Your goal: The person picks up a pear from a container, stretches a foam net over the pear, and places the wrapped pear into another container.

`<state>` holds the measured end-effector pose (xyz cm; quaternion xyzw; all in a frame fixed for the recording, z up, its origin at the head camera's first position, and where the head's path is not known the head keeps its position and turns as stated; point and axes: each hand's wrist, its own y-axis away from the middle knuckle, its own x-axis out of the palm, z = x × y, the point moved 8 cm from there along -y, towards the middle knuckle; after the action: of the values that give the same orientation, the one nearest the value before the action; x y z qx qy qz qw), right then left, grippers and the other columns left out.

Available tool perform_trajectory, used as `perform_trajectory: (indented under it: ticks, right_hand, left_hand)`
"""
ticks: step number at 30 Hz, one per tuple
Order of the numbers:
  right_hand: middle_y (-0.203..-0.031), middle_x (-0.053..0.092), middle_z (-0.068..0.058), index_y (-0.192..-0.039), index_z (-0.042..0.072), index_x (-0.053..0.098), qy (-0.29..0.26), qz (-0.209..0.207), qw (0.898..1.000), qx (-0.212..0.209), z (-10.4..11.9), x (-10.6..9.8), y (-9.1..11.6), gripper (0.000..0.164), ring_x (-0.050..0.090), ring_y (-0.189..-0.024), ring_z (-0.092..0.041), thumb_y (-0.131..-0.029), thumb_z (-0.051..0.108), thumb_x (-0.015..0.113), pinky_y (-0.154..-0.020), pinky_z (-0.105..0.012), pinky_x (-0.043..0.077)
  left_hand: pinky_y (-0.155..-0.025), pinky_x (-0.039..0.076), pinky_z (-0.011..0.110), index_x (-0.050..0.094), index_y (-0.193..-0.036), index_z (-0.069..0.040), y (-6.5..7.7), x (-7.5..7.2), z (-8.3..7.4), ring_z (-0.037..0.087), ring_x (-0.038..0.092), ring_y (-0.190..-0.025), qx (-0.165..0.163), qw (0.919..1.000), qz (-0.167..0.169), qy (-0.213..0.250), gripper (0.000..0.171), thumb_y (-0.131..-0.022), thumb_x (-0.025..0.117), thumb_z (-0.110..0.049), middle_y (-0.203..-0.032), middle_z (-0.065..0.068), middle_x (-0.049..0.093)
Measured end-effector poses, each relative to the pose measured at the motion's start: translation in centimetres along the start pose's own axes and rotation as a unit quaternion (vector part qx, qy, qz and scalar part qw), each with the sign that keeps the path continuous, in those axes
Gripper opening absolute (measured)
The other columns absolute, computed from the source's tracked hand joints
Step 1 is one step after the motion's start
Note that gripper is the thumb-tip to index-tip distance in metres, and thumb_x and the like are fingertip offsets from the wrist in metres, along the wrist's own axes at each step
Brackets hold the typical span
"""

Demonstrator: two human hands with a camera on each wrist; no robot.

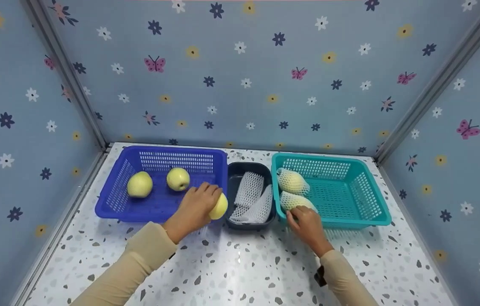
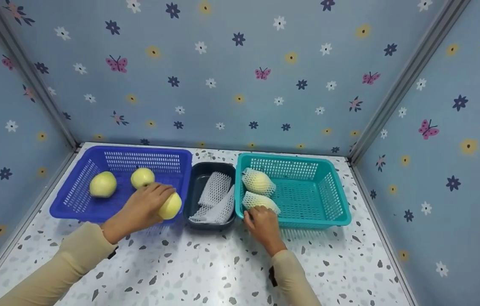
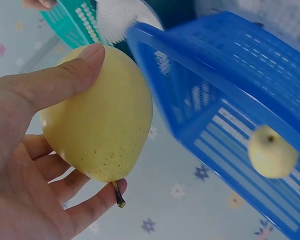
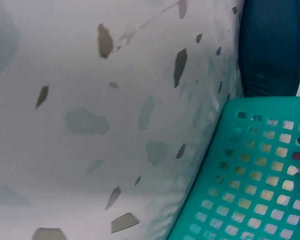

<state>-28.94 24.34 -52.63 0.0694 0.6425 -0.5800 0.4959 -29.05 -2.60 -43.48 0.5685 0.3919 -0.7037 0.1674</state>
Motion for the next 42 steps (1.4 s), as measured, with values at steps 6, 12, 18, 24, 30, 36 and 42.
perform_trajectory:
  ticks: [6,12,18,24,30,36,42]
  right_hand:
    - [-0.092,0.058,-0.003,-0.093,0.009,0.063,-0.087,0.013,0.996,-0.016,2.8,0.3,-1.5,0.010,0.056,-0.083,-0.019,-0.085,0.007,0.068,-0.072,-0.038,0.048]
    - [-0.122,0.055,-0.008,-0.127,0.005,0.052,-0.272,0.117,0.954,0.051,6.5,1.9,-3.6,0.049,0.053,-0.109,-0.024,-0.084,0.017,0.073,-0.089,-0.043,0.046]
    - [-0.142,0.042,-0.016,-0.145,-0.002,0.029,-0.376,0.229,0.886,0.145,9.6,3.1,-4.7,0.078,0.049,-0.120,-0.027,-0.084,0.018,0.074,-0.095,-0.042,0.044]
    - [-0.130,0.053,-0.017,-0.137,-0.006,0.041,-0.412,0.236,0.867,0.152,11.7,0.8,-5.8,0.067,0.056,-0.110,-0.022,-0.083,0.015,0.075,-0.091,-0.030,0.047]
    - [-0.128,0.050,-0.020,-0.137,-0.009,0.037,-0.509,0.190,0.819,0.186,10.8,0.7,-5.3,0.068,0.057,-0.105,-0.023,-0.081,0.004,0.073,-0.083,-0.035,0.051]
    - [-0.130,0.045,-0.020,-0.133,-0.008,0.035,-0.548,0.137,0.803,0.189,8.8,1.5,-4.2,0.072,0.050,-0.113,-0.026,-0.075,-0.004,0.076,-0.092,-0.039,0.046]
    - [-0.130,0.039,-0.017,-0.131,-0.004,0.031,-0.582,0.135,0.780,0.187,9.0,1.4,-3.5,0.077,0.045,-0.118,-0.027,-0.072,-0.001,0.081,-0.097,-0.039,0.043]
  left_hand:
    - [-0.071,0.050,0.039,0.061,-0.113,-0.003,-1.0,0.4,-2.6,0.028,0.055,-0.100,0.053,0.9982,-0.027,-0.003,0.066,-0.055,0.090,-0.016,-0.110,0.012,0.062]
    - [-0.076,0.049,0.036,0.062,-0.119,-0.006,-1.7,1.0,-5.3,0.023,0.056,-0.105,0.113,0.9925,-0.025,-0.039,0.055,-0.069,0.083,-0.012,-0.115,0.008,0.062]
    - [-0.087,0.046,0.035,0.057,-0.130,-0.010,-1.3,1.6,-8.0,0.020,0.051,-0.117,0.193,0.9774,0.003,-0.086,0.052,-0.081,0.075,-0.016,-0.126,0.004,0.059]
    - [-0.103,0.036,0.044,0.049,-0.138,-0.013,-0.6,1.8,-8.7,0.018,0.040,-0.131,0.217,0.9718,0.019,-0.091,0.066,-0.079,0.078,-0.022,-0.138,0.001,0.051]
    - [-0.109,0.018,0.058,0.033,-0.147,-0.015,-0.4,1.2,-6.8,0.024,0.025,-0.138,0.130,0.9910,-0.029,0.014,0.087,-0.077,0.080,-0.031,-0.151,0.004,0.032]
    - [-0.106,0.030,0.052,0.018,-0.151,-0.009,0.1,2.5,-4.4,0.028,0.021,-0.139,-0.018,0.9407,-0.025,0.338,0.099,-0.079,0.075,-0.045,-0.154,0.012,0.020]
    - [-0.096,0.043,0.042,0.028,-0.148,-0.009,1.0,5.3,-4.8,0.027,0.044,-0.125,-0.093,0.8285,0.031,0.551,0.090,-0.080,0.076,-0.040,-0.146,0.011,0.036]
